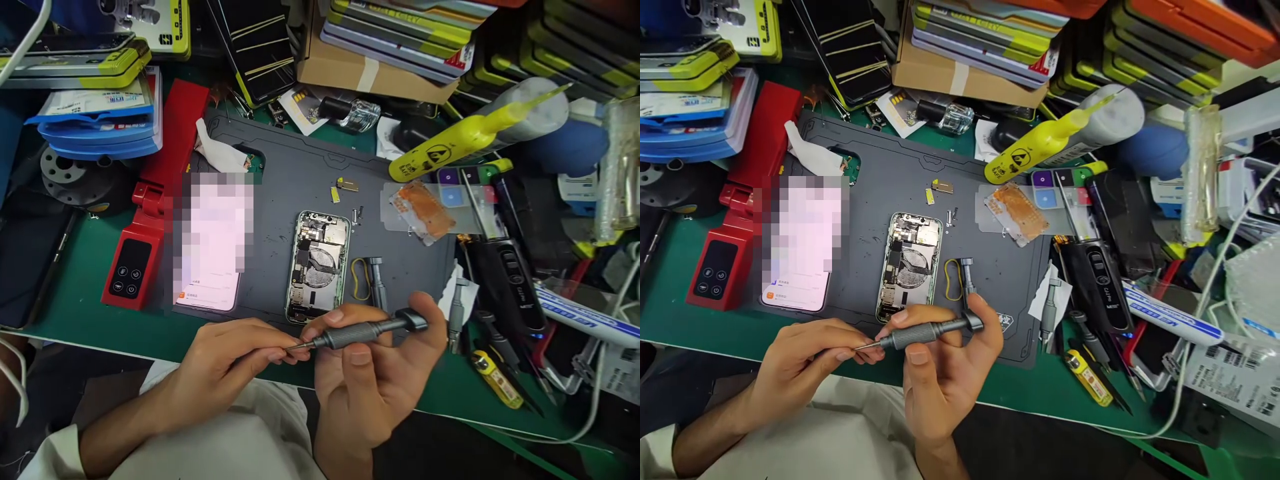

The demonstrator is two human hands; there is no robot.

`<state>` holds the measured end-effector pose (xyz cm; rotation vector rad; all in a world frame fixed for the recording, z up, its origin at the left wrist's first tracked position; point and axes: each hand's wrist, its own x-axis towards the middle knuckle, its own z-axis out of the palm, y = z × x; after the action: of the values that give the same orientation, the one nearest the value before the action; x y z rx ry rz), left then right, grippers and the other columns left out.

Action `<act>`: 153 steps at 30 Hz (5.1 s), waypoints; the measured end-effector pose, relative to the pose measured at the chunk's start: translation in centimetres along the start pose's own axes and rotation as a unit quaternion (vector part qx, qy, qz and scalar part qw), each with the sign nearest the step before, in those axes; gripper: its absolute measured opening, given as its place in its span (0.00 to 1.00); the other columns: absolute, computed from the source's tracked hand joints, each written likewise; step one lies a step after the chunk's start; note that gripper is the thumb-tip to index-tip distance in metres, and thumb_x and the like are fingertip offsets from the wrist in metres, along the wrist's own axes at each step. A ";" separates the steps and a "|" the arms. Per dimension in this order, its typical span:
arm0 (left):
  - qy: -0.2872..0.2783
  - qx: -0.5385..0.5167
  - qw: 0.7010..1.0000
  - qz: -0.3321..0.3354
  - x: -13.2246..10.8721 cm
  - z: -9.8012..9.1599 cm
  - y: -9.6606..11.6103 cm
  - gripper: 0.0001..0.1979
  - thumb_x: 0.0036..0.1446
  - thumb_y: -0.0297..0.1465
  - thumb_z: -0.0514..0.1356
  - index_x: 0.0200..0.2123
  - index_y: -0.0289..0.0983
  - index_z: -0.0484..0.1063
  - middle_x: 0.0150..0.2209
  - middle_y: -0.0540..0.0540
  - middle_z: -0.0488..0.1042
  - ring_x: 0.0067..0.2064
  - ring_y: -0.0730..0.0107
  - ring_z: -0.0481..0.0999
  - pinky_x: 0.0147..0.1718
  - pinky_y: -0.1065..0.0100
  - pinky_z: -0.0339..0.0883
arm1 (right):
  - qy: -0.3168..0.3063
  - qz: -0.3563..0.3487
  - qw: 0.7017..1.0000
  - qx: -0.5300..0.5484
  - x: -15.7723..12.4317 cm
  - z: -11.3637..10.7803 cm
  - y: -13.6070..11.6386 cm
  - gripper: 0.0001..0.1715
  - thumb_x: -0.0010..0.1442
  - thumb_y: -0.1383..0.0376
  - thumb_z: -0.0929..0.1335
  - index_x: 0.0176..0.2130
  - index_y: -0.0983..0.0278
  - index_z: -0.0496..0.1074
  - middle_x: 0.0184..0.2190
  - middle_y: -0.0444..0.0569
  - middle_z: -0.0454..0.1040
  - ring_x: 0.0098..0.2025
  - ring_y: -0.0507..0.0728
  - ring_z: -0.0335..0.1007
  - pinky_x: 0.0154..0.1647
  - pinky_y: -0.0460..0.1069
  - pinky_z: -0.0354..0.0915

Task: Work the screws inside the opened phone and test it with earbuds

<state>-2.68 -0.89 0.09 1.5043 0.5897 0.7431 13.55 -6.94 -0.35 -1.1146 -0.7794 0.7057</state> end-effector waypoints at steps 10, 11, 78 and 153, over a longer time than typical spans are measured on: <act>-0.018 -0.002 1.000 0.006 -0.3 -0.1 -0.1 0.14 0.76 0.28 0.60 0.58 0.43 0.82 0.47 0.49 0.88 0.50 0.76 0.87 0.52 0.80 0.80 | -0.023 0.014 1.000 0.011 -0.1 -0.4 0.2 0.30 0.77 0.65 0.68 0.73 0.49 0.64 0.42 0.45 0.77 0.32 0.52 0.79 0.34 0.50 0.83; -0.023 -0.002 1.000 0.005 -0.2 -0.1 -0.2 0.15 0.76 0.28 0.60 0.59 0.44 0.81 0.49 0.49 0.88 0.51 0.75 0.87 0.52 0.79 0.80 | -0.023 0.019 1.000 0.000 -0.1 -0.6 0.2 0.29 0.78 0.64 0.67 0.73 0.49 0.64 0.42 0.46 0.77 0.31 0.52 0.78 0.31 0.50 0.82; -0.003 0.755 0.651 0.076 9.7 -2.7 4.5 0.07 0.73 0.32 0.64 0.42 0.41 0.83 0.43 0.45 0.82 0.44 0.55 0.71 0.41 0.56 0.57 | -0.048 -0.345 0.865 -0.361 1.1 -4.8 0.0 0.39 0.68 0.79 0.70 0.73 0.61 0.68 0.50 0.54 0.79 0.54 0.58 0.79 0.54 0.53 0.79; 0.089 -0.097 0.991 -0.017 0.6 2.9 -0.5 0.10 0.68 0.29 0.71 0.48 0.49 0.88 0.45 0.51 0.89 0.46 0.71 0.90 0.49 0.73 0.86 | 0.053 0.034 0.997 0.053 0.0 -1.0 -0.8 0.29 0.76 0.62 0.69 0.70 0.40 0.66 0.41 0.42 0.78 0.27 0.50 0.74 0.23 0.45 0.71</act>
<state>-0.03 -2.35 -0.34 1.2542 0.6550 0.8894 14.44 -7.67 0.19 -1.0774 -0.6097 0.7302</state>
